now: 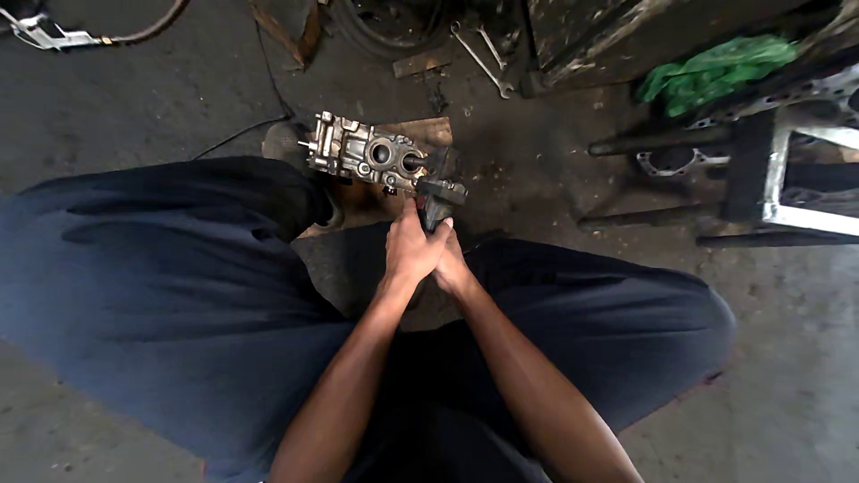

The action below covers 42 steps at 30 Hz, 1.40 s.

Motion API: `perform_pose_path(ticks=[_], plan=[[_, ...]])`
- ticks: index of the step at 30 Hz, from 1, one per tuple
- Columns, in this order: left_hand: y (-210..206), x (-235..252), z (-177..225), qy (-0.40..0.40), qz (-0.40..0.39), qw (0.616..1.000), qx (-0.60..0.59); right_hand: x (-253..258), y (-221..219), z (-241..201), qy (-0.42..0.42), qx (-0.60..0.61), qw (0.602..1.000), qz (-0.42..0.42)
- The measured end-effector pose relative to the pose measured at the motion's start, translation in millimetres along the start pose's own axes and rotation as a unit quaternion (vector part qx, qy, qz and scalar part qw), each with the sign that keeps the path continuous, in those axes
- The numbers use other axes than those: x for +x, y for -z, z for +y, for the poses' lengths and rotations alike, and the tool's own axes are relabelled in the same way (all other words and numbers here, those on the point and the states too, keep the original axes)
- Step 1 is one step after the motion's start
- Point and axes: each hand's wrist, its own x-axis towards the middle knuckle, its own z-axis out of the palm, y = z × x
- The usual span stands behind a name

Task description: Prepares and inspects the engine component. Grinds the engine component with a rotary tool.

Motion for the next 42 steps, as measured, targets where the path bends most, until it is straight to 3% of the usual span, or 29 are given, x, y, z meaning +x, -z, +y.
perform_pose_path(ticks=[15, 30, 42], plan=[[7.0, 14.7, -21.4, 0.013, 0.016, 1.000, -0.006, 17.4, -15.7, 28.7, 0.068, 0.029, 0.997, -0.036], [3.5, 18.9, -25.4, 0.011, 0.019, 1.000, -0.013, 22.6, -11.0, 27.3, 0.024, -0.009, 0.999, -0.046], [0.9, -10.7, -2.5, -0.001, 0.026, 0.999, 0.043, -7.9, -3.8, 14.4, 0.024, 0.053, 0.998, -0.038]])
